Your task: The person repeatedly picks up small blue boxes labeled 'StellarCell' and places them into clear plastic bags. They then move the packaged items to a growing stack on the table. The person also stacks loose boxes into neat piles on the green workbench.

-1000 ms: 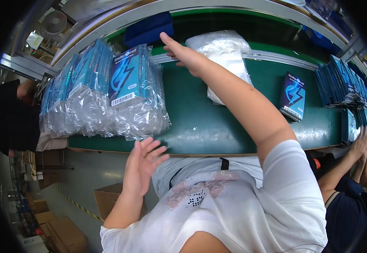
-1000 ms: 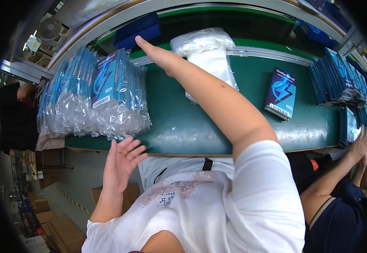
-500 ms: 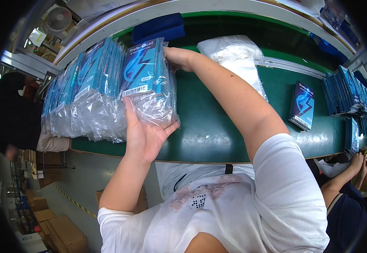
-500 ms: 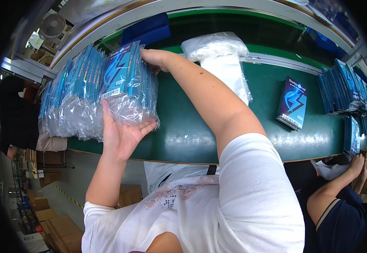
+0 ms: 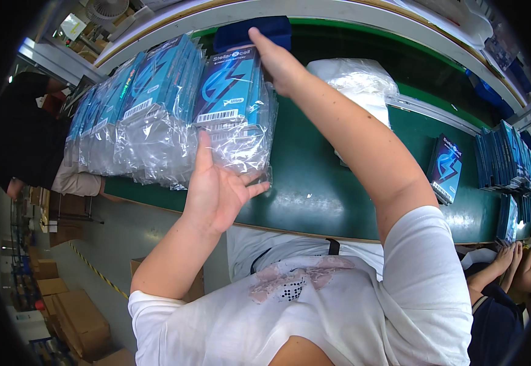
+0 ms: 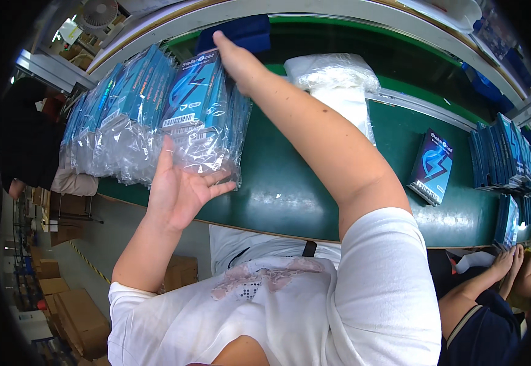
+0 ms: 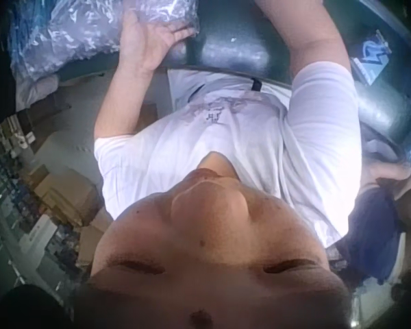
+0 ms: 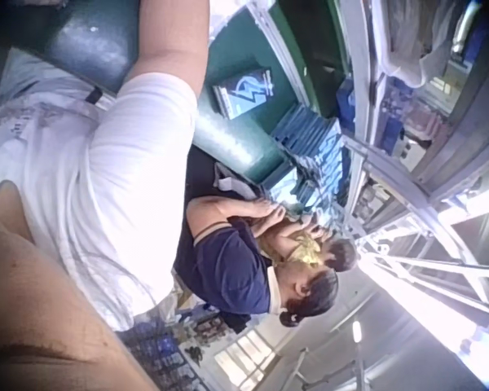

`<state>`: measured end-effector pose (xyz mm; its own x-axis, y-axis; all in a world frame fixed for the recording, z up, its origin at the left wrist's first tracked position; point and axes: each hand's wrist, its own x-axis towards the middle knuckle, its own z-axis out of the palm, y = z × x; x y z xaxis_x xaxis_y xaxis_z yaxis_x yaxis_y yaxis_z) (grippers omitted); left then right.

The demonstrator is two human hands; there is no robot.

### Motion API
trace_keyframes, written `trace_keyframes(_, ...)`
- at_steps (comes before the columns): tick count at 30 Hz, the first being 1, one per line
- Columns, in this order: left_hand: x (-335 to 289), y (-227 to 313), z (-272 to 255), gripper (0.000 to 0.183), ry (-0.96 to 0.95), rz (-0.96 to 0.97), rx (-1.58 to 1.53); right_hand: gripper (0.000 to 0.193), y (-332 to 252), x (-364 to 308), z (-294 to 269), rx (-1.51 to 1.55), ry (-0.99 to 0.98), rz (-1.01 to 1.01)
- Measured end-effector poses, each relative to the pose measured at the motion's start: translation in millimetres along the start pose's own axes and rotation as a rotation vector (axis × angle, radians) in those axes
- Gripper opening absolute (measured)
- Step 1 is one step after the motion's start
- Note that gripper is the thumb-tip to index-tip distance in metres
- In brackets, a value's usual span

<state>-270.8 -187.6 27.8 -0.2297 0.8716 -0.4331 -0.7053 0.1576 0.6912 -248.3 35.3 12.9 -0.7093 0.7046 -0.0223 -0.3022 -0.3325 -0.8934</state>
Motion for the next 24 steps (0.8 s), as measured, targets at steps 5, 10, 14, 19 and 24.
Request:
trace_keyframes(5, 2, 2, -3, 0.081, -0.029, 0.035, 0.029, 0.055, 20, 9, 15, -0.169, 0.283, -0.101)
trace_keyframes(10, -10, 1, -12, 0.082, -0.059, -0.039, 0.022, 0.067, 18, 2, 7, -0.262, 0.422, -0.256)
trace_keyframes(14, -32, -9, -49, 0.072, 0.134, 0.001, 0.203, 0.08, 18, -62, 10, -0.01, 0.287, -0.165)
trace_keyframes(19, -50, -11, -99, 0.05, 0.403, 0.396, 0.541, 0.1, 39, -110, 1, -0.081, 0.385, 0.159)
trace_keyframes(24, -10, -8, -144, 0.038, 0.67, 0.814, 0.568, 0.097, 55, -121, 12, -0.08, 0.321, 0.195)
